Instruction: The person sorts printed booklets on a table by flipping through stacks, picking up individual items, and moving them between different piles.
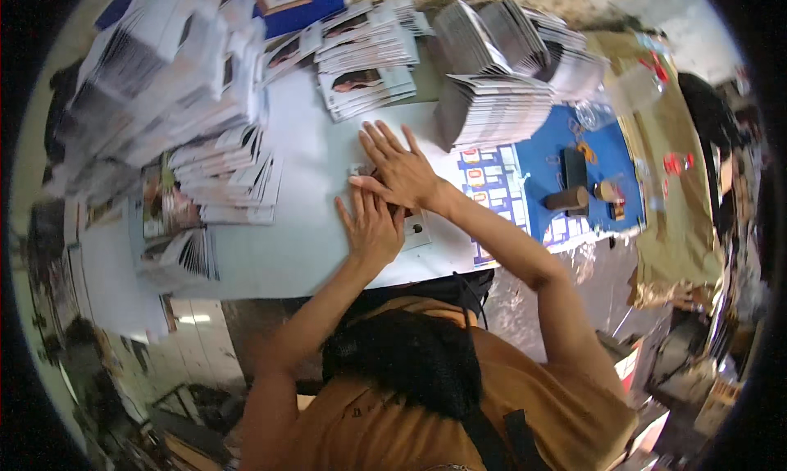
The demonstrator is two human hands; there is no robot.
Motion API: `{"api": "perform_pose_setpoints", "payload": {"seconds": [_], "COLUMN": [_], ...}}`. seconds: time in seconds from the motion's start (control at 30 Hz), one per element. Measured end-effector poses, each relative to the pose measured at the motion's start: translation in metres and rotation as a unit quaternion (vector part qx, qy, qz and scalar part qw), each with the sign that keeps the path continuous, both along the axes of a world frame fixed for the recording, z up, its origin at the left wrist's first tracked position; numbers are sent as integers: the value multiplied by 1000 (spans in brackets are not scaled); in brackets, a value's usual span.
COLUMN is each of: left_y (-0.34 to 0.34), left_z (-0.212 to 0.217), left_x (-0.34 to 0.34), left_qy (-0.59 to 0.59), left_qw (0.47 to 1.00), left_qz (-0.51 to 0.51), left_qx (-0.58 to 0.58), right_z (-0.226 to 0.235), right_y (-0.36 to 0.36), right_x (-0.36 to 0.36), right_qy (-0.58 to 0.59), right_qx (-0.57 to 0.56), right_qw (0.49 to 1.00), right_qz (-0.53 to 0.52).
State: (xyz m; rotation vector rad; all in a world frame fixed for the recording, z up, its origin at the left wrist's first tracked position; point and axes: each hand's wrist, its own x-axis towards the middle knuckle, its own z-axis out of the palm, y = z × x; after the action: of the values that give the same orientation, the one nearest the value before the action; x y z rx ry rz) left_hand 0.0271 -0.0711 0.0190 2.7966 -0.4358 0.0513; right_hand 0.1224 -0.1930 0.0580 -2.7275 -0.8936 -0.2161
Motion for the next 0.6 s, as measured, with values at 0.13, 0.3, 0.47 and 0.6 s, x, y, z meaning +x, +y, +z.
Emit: {"api": "perform_pose_setpoints", "payload": {"seconds": [0.13, 0.3, 0.47, 0.6], "left_y": [-5, -9, -9, -6], "left_z": [9, 20, 18, 9], "left_x": [3, 3, 2, 5], "left_qy": [3, 22, 72, 16], "left_qw": [1000, 999, 996, 999], "left_qz": [17, 39, 44, 40], "left_qx": [-9, 8, 13, -19], "right_z": [-25, -27, -25, -32], "right_y": [-12, -21, -28, -32], "right_x": [12, -7, -35, -47], "right_qy": [33, 15, 59, 27], "right_qx": [-50, 51, 49, 41], "right_qw": [998, 999, 997, 999], "right_qz": [-16, -10, -7, -3]}}
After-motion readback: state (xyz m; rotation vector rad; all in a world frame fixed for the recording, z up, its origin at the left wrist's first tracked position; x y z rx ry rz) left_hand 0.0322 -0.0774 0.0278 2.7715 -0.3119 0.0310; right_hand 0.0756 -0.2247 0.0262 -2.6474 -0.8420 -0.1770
